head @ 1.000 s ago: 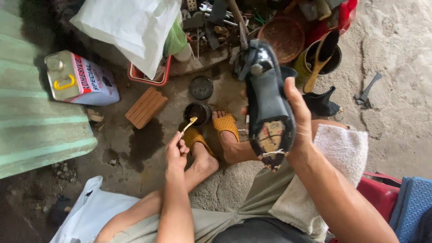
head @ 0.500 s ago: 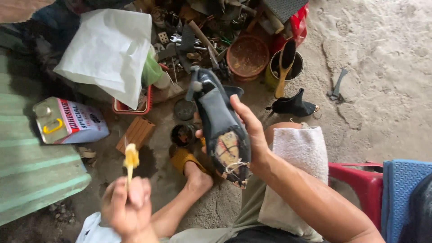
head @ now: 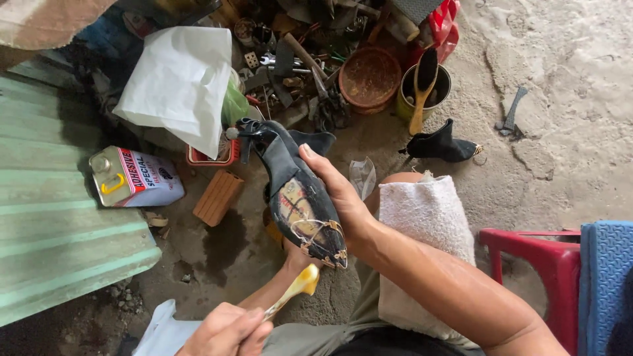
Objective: The person applies a dark substance to the sole of a black shoe using a small brush. They repeatedly dip the brush into a small container to reload the substance and spread it across the shoe's sole.
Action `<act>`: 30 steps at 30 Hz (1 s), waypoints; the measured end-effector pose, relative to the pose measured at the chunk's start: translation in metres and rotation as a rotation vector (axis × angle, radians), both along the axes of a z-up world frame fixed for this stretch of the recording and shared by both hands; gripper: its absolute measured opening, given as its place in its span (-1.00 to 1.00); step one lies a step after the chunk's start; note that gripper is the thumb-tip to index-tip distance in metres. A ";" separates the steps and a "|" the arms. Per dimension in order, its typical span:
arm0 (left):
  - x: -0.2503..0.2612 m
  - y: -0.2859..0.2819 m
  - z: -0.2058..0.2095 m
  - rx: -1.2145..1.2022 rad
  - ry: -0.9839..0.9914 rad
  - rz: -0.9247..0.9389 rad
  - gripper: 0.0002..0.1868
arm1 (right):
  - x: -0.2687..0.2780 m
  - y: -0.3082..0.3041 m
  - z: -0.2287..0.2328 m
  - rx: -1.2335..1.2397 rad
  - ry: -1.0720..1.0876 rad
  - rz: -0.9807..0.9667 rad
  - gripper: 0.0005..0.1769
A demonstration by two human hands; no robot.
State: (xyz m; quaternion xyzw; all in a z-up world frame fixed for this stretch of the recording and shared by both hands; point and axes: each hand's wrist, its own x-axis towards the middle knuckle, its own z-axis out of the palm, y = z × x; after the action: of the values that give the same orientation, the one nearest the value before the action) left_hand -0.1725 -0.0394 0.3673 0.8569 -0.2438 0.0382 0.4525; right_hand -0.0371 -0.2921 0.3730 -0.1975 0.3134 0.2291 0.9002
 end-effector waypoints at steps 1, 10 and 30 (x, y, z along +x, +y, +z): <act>0.004 -0.022 0.024 0.143 -0.010 0.107 -0.67 | 0.000 0.001 0.000 -0.008 0.010 -0.016 -0.56; 0.034 -0.053 0.038 0.254 -0.334 0.006 -0.75 | 0.009 -0.002 0.010 -0.183 0.086 -0.012 -0.50; 0.056 0.017 -0.020 0.138 -0.256 0.497 -0.87 | 0.011 -0.003 0.012 -0.250 0.060 0.084 -0.44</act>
State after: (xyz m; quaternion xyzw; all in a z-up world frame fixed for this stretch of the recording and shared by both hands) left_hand -0.1170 -0.0222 0.3477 0.9074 -0.0834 0.2390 0.3354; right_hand -0.0258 -0.2947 0.3855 -0.3143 0.3575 0.2315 0.8484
